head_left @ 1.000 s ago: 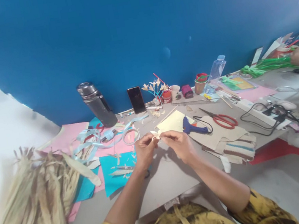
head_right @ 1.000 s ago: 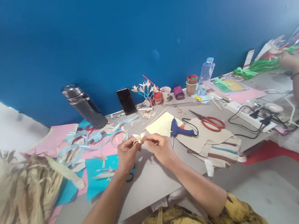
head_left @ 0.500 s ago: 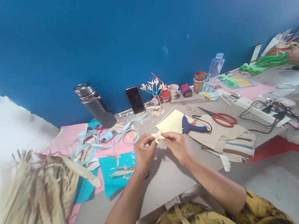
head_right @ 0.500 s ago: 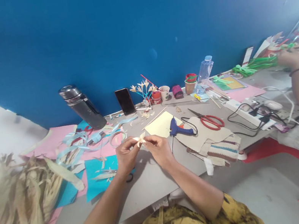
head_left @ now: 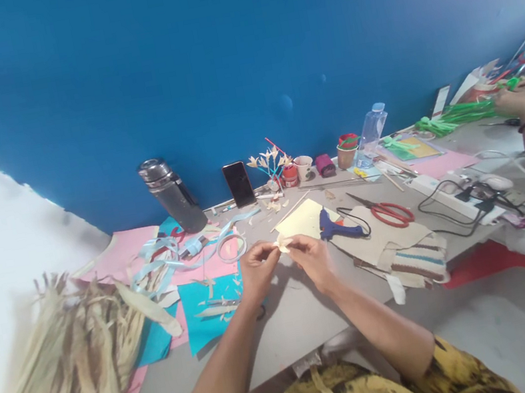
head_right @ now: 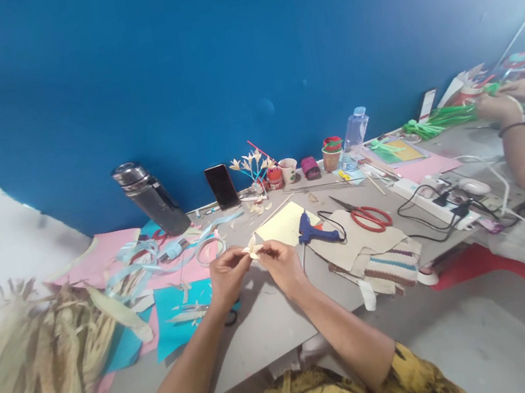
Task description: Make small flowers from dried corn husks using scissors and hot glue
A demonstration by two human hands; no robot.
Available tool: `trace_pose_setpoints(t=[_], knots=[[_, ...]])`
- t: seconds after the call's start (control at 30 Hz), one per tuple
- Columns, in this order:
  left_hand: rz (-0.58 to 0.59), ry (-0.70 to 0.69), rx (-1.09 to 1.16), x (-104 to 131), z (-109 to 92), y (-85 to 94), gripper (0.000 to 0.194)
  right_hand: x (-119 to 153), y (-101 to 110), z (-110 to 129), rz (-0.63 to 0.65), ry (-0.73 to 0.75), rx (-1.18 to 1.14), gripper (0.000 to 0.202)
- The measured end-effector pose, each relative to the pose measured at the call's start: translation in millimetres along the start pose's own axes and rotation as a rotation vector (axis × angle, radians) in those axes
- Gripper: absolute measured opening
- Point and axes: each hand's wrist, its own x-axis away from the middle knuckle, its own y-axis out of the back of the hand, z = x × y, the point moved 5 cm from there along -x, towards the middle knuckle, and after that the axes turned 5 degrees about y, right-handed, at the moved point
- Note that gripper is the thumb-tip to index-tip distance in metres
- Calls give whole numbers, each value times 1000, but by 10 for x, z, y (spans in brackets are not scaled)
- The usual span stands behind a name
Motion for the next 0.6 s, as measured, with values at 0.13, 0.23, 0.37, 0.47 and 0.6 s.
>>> trace_pose_setpoints(t=[0.13, 0.23, 0.37, 0.47, 0.6], knots=[[20, 26, 61, -3, -6, -15, 14, 9, 24, 11, -10, 13, 2, 21], [9, 23, 72, 1, -37, -9, 10, 44, 76, 10, -7, 6, 27, 22], [-50, -20, 59, -3, -65, 43, 8, 141, 173, 15, 35, 12, 116, 19], [-105, -63, 46, -22, -56, 105, 10, 264, 266, 30, 100, 64, 228, 17], [-180, -81, 70, -66, -4, 201, 9, 464, 487, 50, 142, 203, 436, 16]])
